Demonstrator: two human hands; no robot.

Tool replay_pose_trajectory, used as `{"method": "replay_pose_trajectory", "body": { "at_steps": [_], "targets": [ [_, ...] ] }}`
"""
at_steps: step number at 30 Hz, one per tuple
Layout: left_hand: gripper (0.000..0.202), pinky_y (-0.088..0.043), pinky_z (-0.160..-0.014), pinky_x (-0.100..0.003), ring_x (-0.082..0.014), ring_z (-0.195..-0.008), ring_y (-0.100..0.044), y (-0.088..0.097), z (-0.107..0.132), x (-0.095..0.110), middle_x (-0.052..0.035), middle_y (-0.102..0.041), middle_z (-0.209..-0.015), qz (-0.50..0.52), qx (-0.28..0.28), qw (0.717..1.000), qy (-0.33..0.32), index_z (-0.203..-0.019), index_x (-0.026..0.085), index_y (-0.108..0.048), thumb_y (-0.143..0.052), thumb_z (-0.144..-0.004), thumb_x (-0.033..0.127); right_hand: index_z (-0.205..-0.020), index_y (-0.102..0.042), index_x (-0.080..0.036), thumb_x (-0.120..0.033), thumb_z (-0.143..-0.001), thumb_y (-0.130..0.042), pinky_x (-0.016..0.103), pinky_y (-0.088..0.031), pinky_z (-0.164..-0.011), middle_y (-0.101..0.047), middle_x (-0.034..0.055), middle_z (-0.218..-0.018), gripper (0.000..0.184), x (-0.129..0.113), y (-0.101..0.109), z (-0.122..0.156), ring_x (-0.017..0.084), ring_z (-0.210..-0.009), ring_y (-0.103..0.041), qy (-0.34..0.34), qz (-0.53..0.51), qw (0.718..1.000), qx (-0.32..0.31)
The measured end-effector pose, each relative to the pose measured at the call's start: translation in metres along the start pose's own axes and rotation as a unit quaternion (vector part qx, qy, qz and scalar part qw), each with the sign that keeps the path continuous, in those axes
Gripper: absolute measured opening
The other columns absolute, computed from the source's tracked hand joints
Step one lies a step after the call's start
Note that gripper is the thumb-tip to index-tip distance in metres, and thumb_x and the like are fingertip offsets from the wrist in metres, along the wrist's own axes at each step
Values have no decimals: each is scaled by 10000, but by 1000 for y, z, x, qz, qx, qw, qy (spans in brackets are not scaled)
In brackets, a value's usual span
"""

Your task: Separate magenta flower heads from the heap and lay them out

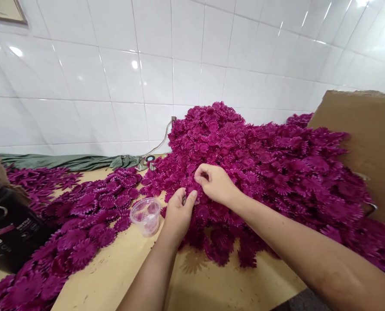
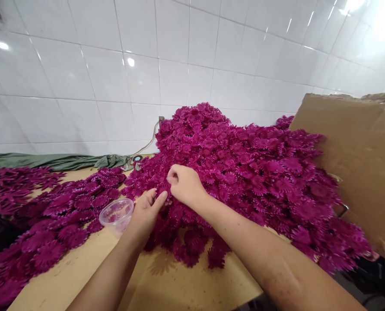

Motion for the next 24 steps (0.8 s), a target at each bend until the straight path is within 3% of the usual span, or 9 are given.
{"method": "replay_pose_trajectory", "body": {
  "at_steps": [3,6,8,11,13,15,19,22,24],
  "targets": [
    [293,-344,-519,-212,-83,-506,-387,1,0,4,69,-420,-495,-8,9,1000,-5,-520,181,-444,-667,-583,360,-747,-577,-156,-69,-726,-445,296,-425,-708,-627,59,-770,160,34,32,-22,183,-749,-567,-96,53,988,109],
    [254,-391,-570,-234,-107,-536,-476,0,-1,-2,49,-512,-528,32,6,999,35,-598,172,-516,-681,-558,361,-923,-590,-93,-72,-738,-450,362,-423,-819,-628,151,-959,233,57,45,-37,249,-916,-573,-141,86,980,107],
    [279,-405,-583,-238,-109,-535,-506,0,-2,-6,43,-547,-543,71,6,996,56,-636,172,-522,-695,-540,368,-1009,-580,-61,-54,-728,-461,417,-361,-931,-568,204,-1124,304,47,45,-35,288,-1071,-508,-83,121,984,105],
    [283,-383,-545,-216,-94,-511,-497,5,-2,-10,41,-562,-550,92,20,993,65,-631,174,-503,-689,-558,374,-998,-614,-107,-85,-763,-461,464,-301,-987,-560,165,-1174,282,6,34,-12,279,-1130,-464,64,129,985,93],
    [265,-354,-513,-206,-84,-486,-466,8,-2,-11,43,-546,-529,70,23,996,58,-613,171,-503,-662,-603,382,-902,-651,-157,-155,-778,-510,436,-348,-947,-632,108,-1033,188,-17,22,7,243,-1024,-526,120,99,986,54],
    [278,-334,-499,-204,-79,-471,-438,9,-2,-9,43,-520,-498,43,17,998,38,-575,166,-498,-635,-639,399,-818,-662,-169,-204,-747,-585,375,-406,-866,-654,77,-897,110,-26,10,18,208,-899,-565,111,64,992,0],
    [345,-292,-462,-196,-69,-450,-391,9,-2,-6,45,-479,-461,29,7,999,23,-538,164,-479,-610,-666,457,-749,-655,-153,-191,-724,-603,287,-436,-682,-660,52,-770,69,-19,-14,22,150,-698,-581,20,-55,989,-134],
    [364,-311,-475,-190,-71,-472,-412,5,0,-2,45,-482,-489,54,-6,998,25,-575,164,-488,-603,-675,494,-679,-610,-139,-119,-691,-599,245,-410,-591,-614,-8,-598,26,-11,-30,23,102,-554,-536,-68,-206,949,-229],
    [365,-335,-496,-191,-77,-504,-434,2,1,3,45,-487,-519,61,-16,998,16,-592,166,-488,-600,-680,502,-634,-568,-137,-63,-642,-607,223,-383,-560,-550,-53,-510,84,-5,-31,21,78,-500,-489,-112,-281,926,-225]
  ]
}}
Point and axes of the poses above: each hand's wrist, its own z-axis away from the middle knuckle, its own y-axis out of the back of the hand, x = y × z, the point moved 8 cm from there along -z, towards the middle knuckle
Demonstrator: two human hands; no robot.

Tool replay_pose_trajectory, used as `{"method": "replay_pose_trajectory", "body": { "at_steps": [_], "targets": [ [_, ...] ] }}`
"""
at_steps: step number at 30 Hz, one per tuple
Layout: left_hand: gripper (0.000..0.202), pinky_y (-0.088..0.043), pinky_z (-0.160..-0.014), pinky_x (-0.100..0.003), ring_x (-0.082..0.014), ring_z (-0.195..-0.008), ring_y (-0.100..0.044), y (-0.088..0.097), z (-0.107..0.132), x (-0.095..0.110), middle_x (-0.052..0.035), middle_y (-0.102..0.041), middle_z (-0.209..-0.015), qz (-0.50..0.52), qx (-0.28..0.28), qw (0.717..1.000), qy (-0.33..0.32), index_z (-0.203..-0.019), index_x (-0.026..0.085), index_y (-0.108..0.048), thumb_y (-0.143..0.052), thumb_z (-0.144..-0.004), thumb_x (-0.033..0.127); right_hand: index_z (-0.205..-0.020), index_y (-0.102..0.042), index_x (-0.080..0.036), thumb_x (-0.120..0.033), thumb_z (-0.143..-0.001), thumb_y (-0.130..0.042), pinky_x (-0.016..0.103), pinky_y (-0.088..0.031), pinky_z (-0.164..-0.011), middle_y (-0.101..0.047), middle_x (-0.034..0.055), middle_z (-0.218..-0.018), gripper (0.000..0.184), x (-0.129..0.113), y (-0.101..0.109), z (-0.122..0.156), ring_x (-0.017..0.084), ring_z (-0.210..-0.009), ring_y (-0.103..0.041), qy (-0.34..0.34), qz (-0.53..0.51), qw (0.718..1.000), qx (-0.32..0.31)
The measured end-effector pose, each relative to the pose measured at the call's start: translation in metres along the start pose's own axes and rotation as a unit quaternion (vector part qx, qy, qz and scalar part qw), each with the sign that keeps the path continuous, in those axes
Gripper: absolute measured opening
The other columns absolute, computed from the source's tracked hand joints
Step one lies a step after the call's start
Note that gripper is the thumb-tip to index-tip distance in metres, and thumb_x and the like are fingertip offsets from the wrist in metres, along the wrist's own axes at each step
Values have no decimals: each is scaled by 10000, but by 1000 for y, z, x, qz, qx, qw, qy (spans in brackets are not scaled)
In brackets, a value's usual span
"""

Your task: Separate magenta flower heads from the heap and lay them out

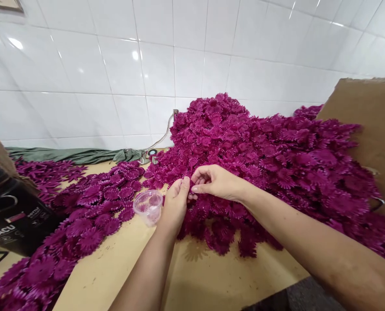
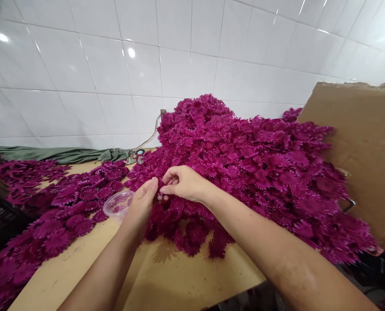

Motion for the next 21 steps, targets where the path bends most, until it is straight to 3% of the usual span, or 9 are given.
{"method": "replay_pose_trajectory", "body": {
  "at_steps": [5,8,14,17,21],
  "targets": [
    [250,-366,-553,-196,-82,-559,-445,-6,0,3,57,-487,-590,-49,-25,998,-27,-652,177,-500,-608,-701,397,-530,-494,-143,-76,-652,-584,197,-307,-517,-448,-93,-445,166,8,23,-5,42,-438,-372,-9,-104,987,119],
    [230,-371,-569,-203,-89,-561,-460,-4,-3,1,53,-490,-575,-73,-14,997,-34,-633,176,-491,-598,-701,368,-519,-499,-139,-73,-672,-580,187,-278,-479,-406,-97,-411,186,12,37,-14,37,-411,-327,-12,-84,981,174],
    [255,-377,-559,-205,-90,-550,-492,7,-4,-5,54,-509,-581,-48,38,998,1,-638,180,-457,-595,-675,392,-513,-388,-162,-141,-869,-391,167,-251,-381,-385,-69,-392,356,10,100,-21,37,-336,-330,-23,-76,926,368],
    [278,-377,-564,-209,-93,-541,-490,7,-4,-4,50,-516,-550,-52,42,998,6,-621,179,-457,-603,-652,413,-520,-354,-170,-192,-904,-345,159,-260,-354,-362,-69,-398,384,7,102,-23,34,-314,-338,-28,-93,935,340],
    [295,-367,-563,-212,-92,-528,-472,7,-6,-6,50,-518,-518,-59,39,997,2,-595,179,-453,-603,-641,429,-541,-376,-159,-325,-895,-387,148,-304,-355,-399,-58,-434,391,14,68,-25,37,-342,-392,-46,-187,962,196]
  ]
}}
Point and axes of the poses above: each hand's wrist, its own z-axis away from the middle knuckle, its own y-axis out of the back of the hand, x = y × z, the point moved 8 cm from there along -z, towards the middle knuckle
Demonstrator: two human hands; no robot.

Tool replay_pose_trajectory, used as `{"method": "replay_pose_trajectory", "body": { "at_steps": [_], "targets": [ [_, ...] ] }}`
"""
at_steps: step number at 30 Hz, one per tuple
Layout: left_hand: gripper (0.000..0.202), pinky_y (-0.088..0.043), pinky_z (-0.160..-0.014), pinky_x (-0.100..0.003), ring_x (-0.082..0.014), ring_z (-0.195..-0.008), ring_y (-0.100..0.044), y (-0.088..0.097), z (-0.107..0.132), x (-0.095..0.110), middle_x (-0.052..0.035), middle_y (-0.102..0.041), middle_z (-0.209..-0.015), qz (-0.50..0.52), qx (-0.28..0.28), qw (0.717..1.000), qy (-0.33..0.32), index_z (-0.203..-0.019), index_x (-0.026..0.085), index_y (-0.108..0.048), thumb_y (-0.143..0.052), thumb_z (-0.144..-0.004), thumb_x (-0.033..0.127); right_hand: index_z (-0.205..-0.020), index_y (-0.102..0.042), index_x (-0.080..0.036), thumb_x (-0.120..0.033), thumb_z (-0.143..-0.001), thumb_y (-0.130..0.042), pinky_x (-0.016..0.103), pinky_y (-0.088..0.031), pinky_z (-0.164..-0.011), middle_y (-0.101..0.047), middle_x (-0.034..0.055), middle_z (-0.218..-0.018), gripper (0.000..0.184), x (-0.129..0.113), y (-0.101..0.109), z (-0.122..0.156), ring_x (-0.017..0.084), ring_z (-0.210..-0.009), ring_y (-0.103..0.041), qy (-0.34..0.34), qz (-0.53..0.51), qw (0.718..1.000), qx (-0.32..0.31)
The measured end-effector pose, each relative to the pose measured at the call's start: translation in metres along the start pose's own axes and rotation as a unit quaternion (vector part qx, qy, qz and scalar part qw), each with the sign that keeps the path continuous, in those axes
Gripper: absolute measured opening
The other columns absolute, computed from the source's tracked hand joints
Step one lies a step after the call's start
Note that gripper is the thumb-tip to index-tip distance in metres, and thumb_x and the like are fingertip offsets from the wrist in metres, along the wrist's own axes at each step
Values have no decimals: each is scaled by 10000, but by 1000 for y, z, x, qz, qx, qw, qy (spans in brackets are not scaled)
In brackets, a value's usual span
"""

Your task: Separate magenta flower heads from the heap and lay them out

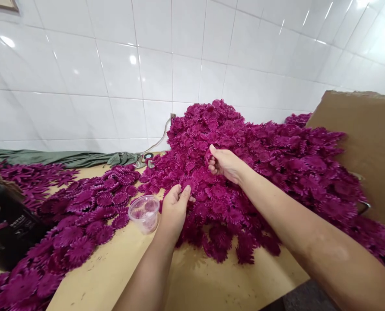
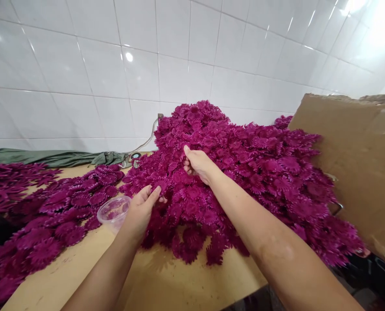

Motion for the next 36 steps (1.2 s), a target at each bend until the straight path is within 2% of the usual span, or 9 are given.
{"method": "replay_pose_trajectory", "body": {
  "at_steps": [2,4,9,15,19,23,27,32,36],
  "targets": [
    [291,-361,-558,-214,-92,-525,-466,2,-1,-2,54,-518,-515,1,10,1000,3,-600,179,-459,-605,-642,427,-562,-393,-154,-319,-889,-408,145,-342,-373,-424,-55,-453,366,10,-11,6,40,-370,-426,-32,-43,997,-57],
    [288,-361,-556,-217,-94,-526,-465,4,-1,-3,57,-511,-514,1,18,1000,3,-600,178,-465,-612,-642,422,-590,-428,-146,-216,-868,-463,142,-381,-403,-469,-47,-476,289,15,-14,9,43,-402,-466,-47,-50,994,-80],
    [278,-364,-549,-220,-99,-534,-460,1,1,2,52,-503,-529,-9,3,1000,-16,-601,175,-486,-602,-648,423,-602,-475,-131,-19,-785,-507,132,-359,-391,-510,-40,-474,217,17,-6,10,34,-382,-452,-50,-2,997,-63],
    [269,-364,-537,-215,-97,-529,-450,1,1,1,50,-493,-530,-20,8,1000,-20,-596,175,-475,-589,-660,410,-563,-467,-138,-75,-840,-425,147,-318,-383,-458,-50,-430,287,14,-4,8,35,-358,-406,-33,14,999,-15],
    [238,-393,-559,-226,-108,-552,-472,2,1,1,41,-502,-554,-31,8,999,-32,-626,175,-489,-554,-701,392,-548,-470,-140,-84,-790,-513,155,-328,-423,-449,-65,-439,252,15,-3,5,32,-391,-402,-12,13,1000,-3],
    [145,-451,-692,-271,-155,-719,-557,6,3,18,-12,-586,-712,-101,40,986,-123,-652,174,-553,-556,-709,307,-575,-501,-135,30,-628,-589,156,-322,-460,-491,-79,-464,194,15,-5,6,25,-419,-407,19,22,999,-28],
    [134,-416,-900,-330,-192,-951,-578,4,9,34,-82,-639,-986,-150,45,961,-228,-761,170,-638,-547,-727,262,-592,-527,-129,-20,-559,-654,158,-328,-475,-531,-70,-481,171,15,-20,16,29,-448,-441,27,19,994,-103],
    [160,-462,-833,-310,-177,-851,-612,3,13,40,-77,-676,-890,-183,45,942,-277,-799,157,-653,-533,-747,249,-633,-555,-128,-146,-560,-719,170,-384,-465,-541,-60,-508,180,24,-39,33,38,-448,-466,-24,-1,987,-158],
    [164,-467,-773,-308,-181,-769,-609,8,12,37,-65,-672,-794,-204,72,944,-248,-763,154,-651,-536,-736,268,-579,-523,-138,-156,-645,-676,172,-426,-472,-473,-74,-478,168,23,-33,30,32,-434,-444,-37,1,992,-122]
  ]
}}
Point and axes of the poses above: each hand's wrist, its own z-axis away from the middle knuckle, its own y-axis out of the back of the hand, x = y × z, the point moved 8 cm from there along -z, towards the middle knuckle
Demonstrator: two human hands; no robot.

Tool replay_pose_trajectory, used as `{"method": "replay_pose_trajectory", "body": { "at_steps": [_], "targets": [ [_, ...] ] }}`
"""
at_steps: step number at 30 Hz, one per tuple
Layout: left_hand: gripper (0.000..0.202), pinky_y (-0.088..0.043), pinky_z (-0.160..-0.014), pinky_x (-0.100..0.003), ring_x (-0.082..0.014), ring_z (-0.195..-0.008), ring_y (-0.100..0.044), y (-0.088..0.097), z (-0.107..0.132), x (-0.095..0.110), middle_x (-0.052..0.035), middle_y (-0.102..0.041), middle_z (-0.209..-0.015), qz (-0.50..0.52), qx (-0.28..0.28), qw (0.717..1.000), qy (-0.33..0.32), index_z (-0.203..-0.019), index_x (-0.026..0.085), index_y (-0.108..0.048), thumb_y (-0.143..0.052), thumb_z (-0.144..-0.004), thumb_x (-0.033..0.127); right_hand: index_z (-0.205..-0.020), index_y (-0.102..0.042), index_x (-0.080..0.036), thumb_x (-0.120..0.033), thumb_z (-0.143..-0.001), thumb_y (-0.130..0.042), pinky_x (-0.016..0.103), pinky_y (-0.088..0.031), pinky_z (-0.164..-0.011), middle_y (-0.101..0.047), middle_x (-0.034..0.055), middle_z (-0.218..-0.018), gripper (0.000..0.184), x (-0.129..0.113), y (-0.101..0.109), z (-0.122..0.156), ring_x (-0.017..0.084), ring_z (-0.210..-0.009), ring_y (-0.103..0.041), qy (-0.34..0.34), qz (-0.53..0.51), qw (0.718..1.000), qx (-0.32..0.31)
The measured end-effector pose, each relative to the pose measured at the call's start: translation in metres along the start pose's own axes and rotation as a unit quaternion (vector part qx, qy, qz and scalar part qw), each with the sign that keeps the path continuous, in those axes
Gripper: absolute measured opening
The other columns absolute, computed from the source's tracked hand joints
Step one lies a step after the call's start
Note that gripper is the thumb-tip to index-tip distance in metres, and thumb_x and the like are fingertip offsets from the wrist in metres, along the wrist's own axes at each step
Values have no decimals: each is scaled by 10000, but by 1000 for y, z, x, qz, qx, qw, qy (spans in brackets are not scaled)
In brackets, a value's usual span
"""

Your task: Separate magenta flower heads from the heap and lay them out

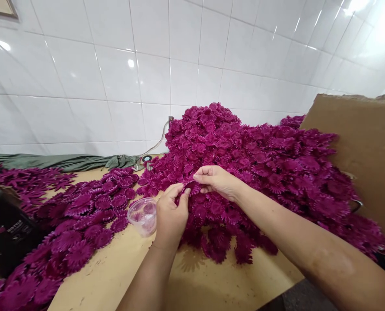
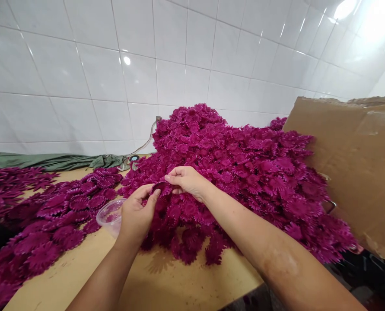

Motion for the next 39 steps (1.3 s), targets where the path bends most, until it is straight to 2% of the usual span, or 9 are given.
{"method": "replay_pose_trajectory", "body": {
  "at_steps": [4,8,10,12,16,23,29,35,39],
  "targets": [
    [149,-447,-758,-295,-184,-760,-598,-2,1,-9,-51,-669,-781,-1,-10,999,46,-739,171,-645,-543,-729,279,-644,-517,-166,-155,-768,-535,230,-476,-544,-548,-29,-593,125,-25,52,-12,66,-496,-492,84,75,978,173],
    [158,-412,-832,-344,-226,-864,-589,-3,3,-27,-60,-682,-865,19,-7,991,129,-788,193,-654,-587,-694,302,-837,-587,-156,-63,-675,-581,412,-401,-919,-617,85,-959,187,-54,85,-7,204,-970,-545,185,254,896,314],
    [175,-393,-858,-350,-239,-925,-574,-4,5,-31,-68,-679,-912,23,-12,988,150,-806,198,-654,-602,-686,314,-877,-613,-146,-64,-649,-611,439,-288,-1010,-598,115,-1065,242,-64,69,4,242,-1111,-466,244,361,848,303],
    [156,-417,-764,-309,-214,-822,-583,-7,6,-32,-44,-672,-801,14,-38,988,149,-745,199,-631,-577,-707,340,-838,-635,-153,-152,-715,-594,420,-320,-975,-627,105,-1001,130,-62,36,14,229,-1038,-510,284,443,819,226],
    [233,-353,-541,-231,-131,-530,-487,-13,7,-31,34,-543,-525,-7,-86,986,140,-585,200,-501,-495,-757,356,-771,-626,-151,-239,-743,-598,304,-436,-731,-616,63,-811,96,-34,-17,24,156,-747,-553,256,457,849,72],
    [359,-364,-505,-222,-110,-454,-449,-22,8,-31,20,-512,-449,135,-101,964,208,-550,178,-501,-449,-768,459,-713,-578,-147,-143,-703,-603,218,-412,-571,-574,-12,-622,26,-5,-27,10,97,-569,-513,144,325,934,-40],
    [296,-351,-512,-207,-94,-500,-427,-28,9,-20,48,-485,-522,169,-125,958,196,-595,182,-466,-518,-736,437,-627,-536,-168,-78,-707,-506,229,-371,-561,-534,-20,-576,124,-17,-12,7,103,-545,-471,181,384,903,66],
    [220,-379,-593,-231,-119,-591,-489,-26,8,-21,31,-538,-591,142,-113,964,196,-635,173,-533,-586,-666,384,-748,-586,-149,-46,-692,-459,310,-421,-756,-588,71,-824,173,-60,58,-6,184,-797,-547,222,441,808,323],
    [279,-402,-554,-234,-112,-524,-507,-32,11,-29,28,-571,-561,217,-115,933,265,-696,162,-557,-648,-566,391,-980,-604,-128,-57,-662,-550,363,-368,-930,-548,129,-1114,330,-66,54,-4,233,-1051,-506,227,501,790,272]
  ]
}}
Point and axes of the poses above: each hand's wrist, its own z-axis away from the middle knuckle, its own y-axis out of the back of the hand, x = y × z, the point moved 8 cm from there along -z, towards the middle knuckle
